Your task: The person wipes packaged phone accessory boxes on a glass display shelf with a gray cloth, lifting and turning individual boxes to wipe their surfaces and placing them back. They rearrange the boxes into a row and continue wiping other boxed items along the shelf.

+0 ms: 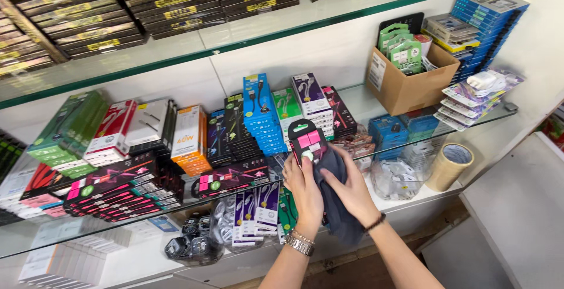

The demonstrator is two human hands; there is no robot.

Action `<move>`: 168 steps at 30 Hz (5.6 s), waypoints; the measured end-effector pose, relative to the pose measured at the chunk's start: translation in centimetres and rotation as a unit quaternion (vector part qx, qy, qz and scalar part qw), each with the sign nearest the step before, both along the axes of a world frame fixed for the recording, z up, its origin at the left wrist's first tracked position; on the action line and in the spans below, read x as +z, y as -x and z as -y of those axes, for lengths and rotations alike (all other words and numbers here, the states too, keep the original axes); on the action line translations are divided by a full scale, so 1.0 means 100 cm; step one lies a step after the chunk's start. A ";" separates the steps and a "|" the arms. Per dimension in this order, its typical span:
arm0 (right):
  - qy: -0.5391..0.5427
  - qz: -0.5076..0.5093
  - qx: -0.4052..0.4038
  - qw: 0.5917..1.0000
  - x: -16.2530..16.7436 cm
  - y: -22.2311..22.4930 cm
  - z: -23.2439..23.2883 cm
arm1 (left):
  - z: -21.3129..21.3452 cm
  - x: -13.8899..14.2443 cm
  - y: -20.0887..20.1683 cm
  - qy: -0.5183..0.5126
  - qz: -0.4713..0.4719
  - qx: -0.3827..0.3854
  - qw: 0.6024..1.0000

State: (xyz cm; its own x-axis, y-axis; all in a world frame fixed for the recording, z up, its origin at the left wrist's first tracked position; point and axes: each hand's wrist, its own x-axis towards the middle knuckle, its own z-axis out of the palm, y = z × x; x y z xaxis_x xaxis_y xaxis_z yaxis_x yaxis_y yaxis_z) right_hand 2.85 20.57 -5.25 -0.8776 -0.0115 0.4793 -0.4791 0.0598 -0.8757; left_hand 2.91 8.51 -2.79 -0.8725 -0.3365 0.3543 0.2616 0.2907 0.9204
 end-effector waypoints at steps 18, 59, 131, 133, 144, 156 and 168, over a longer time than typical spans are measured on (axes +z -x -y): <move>-0.060 0.157 0.101 0.981 0.058 0.105 -0.121 | -0.049 0.057 0.126 -0.121 0.005 -0.048 0.991; 0.026 -0.095 -0.276 0.956 -0.043 0.079 -0.041 | 0.127 -0.057 0.039 0.091 -0.001 0.374 0.923; -0.016 -0.043 -0.075 0.996 0.044 0.042 0.001 | -0.007 0.030 0.058 -0.315 0.017 -0.093 0.944; -0.058 -0.041 -0.092 0.993 0.026 0.024 -0.015 | -0.004 0.036 0.071 -0.337 -0.011 -0.074 0.939; -0.465 -0.121 -0.339 0.808 0.071 0.124 -0.136 | -0.046 0.023 0.083 -0.175 0.051 -0.069 0.981; -0.066 0.154 0.025 0.986 0.046 0.187 -0.109 | -0.033 0.035 0.161 0.380 -0.119 0.018 0.917; -0.383 -0.123 -0.197 0.894 0.008 0.222 -0.088 | -0.024 0.016 0.165 0.427 -0.022 -0.025 0.904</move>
State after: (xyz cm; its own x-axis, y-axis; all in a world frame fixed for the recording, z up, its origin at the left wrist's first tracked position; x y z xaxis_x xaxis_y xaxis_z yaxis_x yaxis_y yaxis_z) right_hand -19.35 29.38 -4.48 -0.7552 -0.1325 0.6420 -0.4613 0.8032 -0.3769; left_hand -13.62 10.88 -1.15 -0.8575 0.1160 0.5013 0.3259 0.8764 0.3546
